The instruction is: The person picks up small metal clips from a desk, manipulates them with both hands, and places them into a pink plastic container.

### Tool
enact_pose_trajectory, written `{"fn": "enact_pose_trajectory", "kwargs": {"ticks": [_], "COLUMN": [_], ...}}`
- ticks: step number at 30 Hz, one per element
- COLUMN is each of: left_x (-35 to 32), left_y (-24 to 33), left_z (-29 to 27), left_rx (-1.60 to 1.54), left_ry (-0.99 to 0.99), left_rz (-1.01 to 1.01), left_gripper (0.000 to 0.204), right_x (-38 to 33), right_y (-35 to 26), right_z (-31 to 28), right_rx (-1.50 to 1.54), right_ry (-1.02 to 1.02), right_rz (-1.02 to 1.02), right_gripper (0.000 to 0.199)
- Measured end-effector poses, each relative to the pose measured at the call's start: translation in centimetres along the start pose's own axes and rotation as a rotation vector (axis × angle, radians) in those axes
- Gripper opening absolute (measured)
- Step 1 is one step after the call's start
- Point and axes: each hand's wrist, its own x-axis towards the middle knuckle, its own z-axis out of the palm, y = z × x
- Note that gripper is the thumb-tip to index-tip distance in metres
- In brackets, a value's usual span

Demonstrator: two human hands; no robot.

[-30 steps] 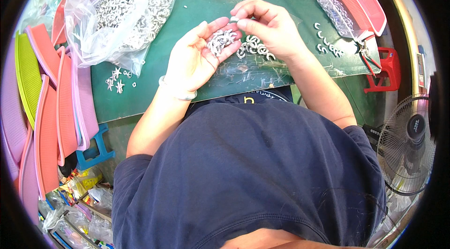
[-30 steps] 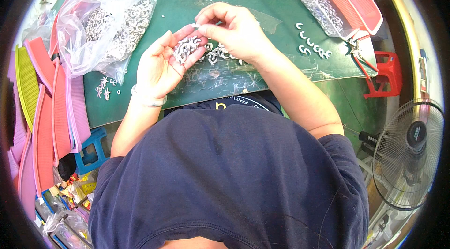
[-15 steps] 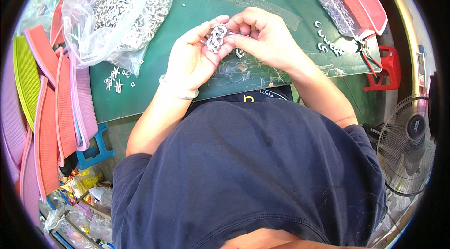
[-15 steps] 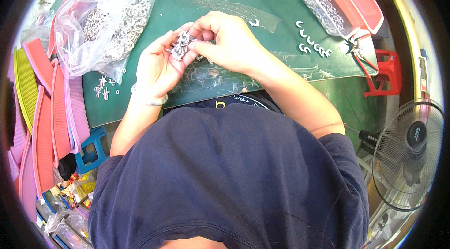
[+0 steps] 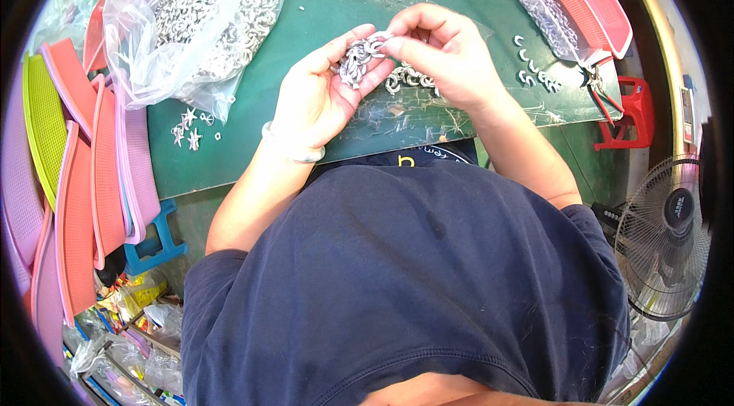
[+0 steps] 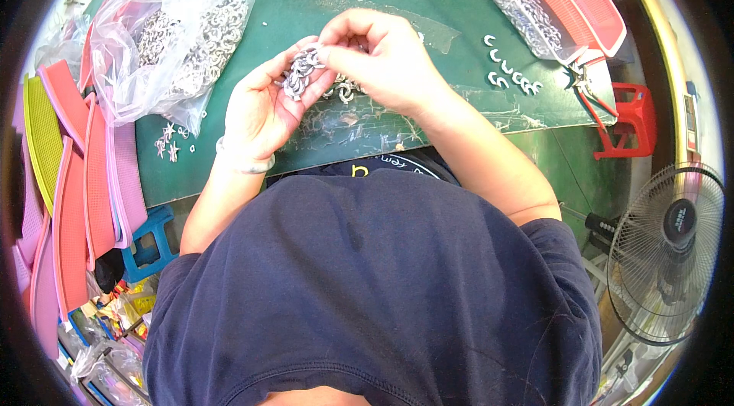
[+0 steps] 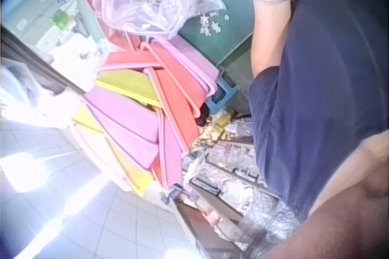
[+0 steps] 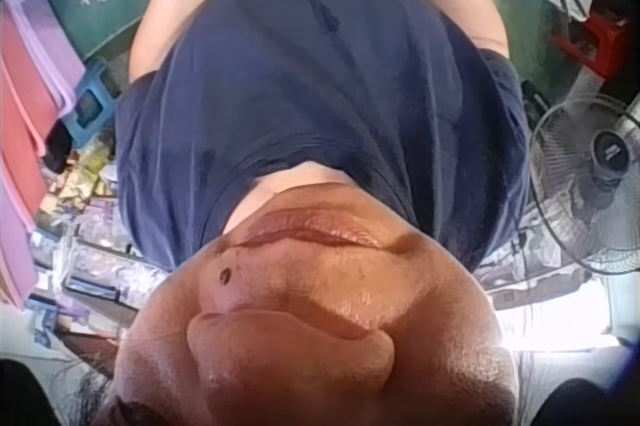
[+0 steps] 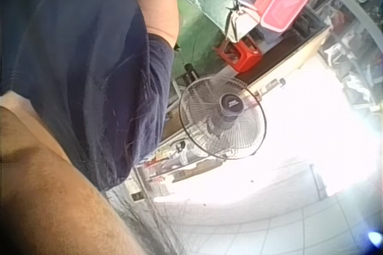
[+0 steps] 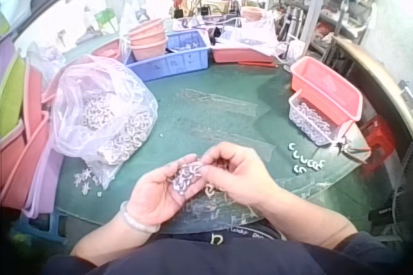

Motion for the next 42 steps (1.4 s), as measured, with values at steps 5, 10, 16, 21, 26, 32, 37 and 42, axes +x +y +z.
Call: {"fn": "enact_pose_trajectory", "kwargs": {"ticks": [5,10,16,21,26,32,37,42], "left_x": [-0.1,0.0,-0.2,-0.2,-0.3,-0.2,-0.1,-0.6], "left_y": [0.0,0.0,-0.1,0.0,0.0,0.0,0.0,0.0], "left_z": [0.5,-0.4,0.0,0.2,0.5,0.7,-0.2,0.4], "left_rx": [0.007,-0.051,-0.057,-0.028,-0.031,-0.023,-0.089,-0.086], "left_ry": [0.032,-0.089,-0.078,-0.042,-0.008,0.021,-0.088,-0.028], "left_rz": [-0.028,-0.052,-0.047,-0.047,-0.043,-0.028,-0.048,-0.043], "left_gripper": [0.035,0.034,0.035,0.035,0.035,0.035,0.035,0.034], "right_x": [0.5,-0.1,-0.2,0.3,0.6,0.5,-0.1,0.0], "right_y": [-0.9,-1.0,0.4,0.7,0.3,0.2,0.6,0.1], "right_z": [-0.6,0.1,-0.1,-0.2,-1.6,-1.9,-0.6,-0.6], "right_rx": [0.548,-0.435,-0.443,-0.133,0.388,0.310,-0.368,-0.004], "right_ry": [0.050,-0.072,-0.023,-0.057,-0.091,-0.085,-0.081,-0.046], "right_rz": [0.081,0.033,0.040,0.067,0.217,0.127,-0.048,0.160], "right_gripper": [0.004,0.013,0.017,0.010,0.007,0.015,0.017,0.013]}}
